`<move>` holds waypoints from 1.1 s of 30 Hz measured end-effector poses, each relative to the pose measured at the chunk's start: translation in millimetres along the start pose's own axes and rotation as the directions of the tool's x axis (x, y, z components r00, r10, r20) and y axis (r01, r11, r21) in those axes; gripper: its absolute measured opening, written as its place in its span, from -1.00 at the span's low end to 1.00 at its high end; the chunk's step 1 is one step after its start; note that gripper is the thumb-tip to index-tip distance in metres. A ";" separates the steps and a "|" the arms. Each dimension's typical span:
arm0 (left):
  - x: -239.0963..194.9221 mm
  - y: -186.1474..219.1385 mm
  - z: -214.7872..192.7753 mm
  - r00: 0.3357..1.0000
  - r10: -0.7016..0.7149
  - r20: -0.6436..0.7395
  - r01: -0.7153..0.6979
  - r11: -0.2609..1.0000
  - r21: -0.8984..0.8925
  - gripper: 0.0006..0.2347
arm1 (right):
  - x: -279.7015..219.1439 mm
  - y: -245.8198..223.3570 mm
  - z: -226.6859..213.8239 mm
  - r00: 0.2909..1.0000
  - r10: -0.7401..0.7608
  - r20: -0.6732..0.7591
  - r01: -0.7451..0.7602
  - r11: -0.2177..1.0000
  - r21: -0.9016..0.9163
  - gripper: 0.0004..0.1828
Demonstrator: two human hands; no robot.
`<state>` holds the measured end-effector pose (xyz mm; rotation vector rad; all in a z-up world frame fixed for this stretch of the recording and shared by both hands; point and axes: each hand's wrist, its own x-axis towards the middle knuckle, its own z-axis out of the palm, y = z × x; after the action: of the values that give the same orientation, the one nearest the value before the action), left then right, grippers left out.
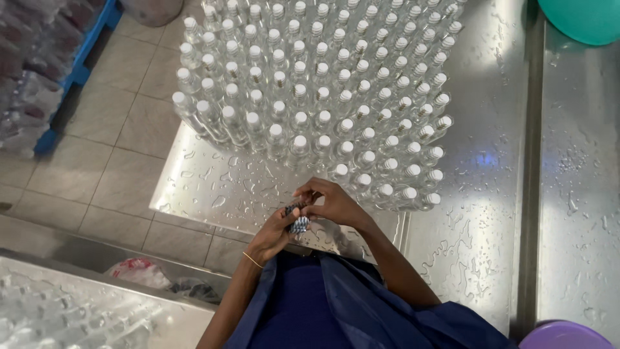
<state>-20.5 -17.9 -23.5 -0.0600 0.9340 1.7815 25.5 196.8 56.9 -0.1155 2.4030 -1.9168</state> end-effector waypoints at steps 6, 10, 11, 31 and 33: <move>-15.5 62.9 -0.1 0.992 -0.085 0.094 0.076 0.992 0.099 -0.52 | 18.7 -20.1 22.8 0.979 0.155 -0.131 -0.147 0.987 0.064 -0.63; -10.4 79.9 -22.8 0.985 -0.119 0.126 0.109 0.991 0.082 -0.50 | 30.9 -25.4 34.3 0.961 0.171 -0.217 -0.167 0.985 0.034 -0.69; -14.1 89.5 -19.9 0.984 -0.125 0.130 0.114 0.989 0.092 -0.50 | 32.0 -20.3 36.7 0.953 0.162 -0.257 -0.163 0.986 0.017 -0.66; -11.2 98.2 -69.2 0.990 -0.054 0.130 0.056 0.998 -0.016 -0.44 | 103.0 44.7 -26.6 0.881 -0.211 -0.424 -0.169 0.696 -0.698 -0.72; -10.1 95.9 -71.7 0.990 -0.075 0.118 0.075 0.997 0.007 -0.43 | 93.5 41.8 -29.0 0.911 -0.162 -0.380 -0.152 0.724 -0.673 -0.71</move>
<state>-122.2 -81.3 -14.8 0.0116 0.8385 1.6959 -71.0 224.9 22.2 0.2911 3.2900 -0.9789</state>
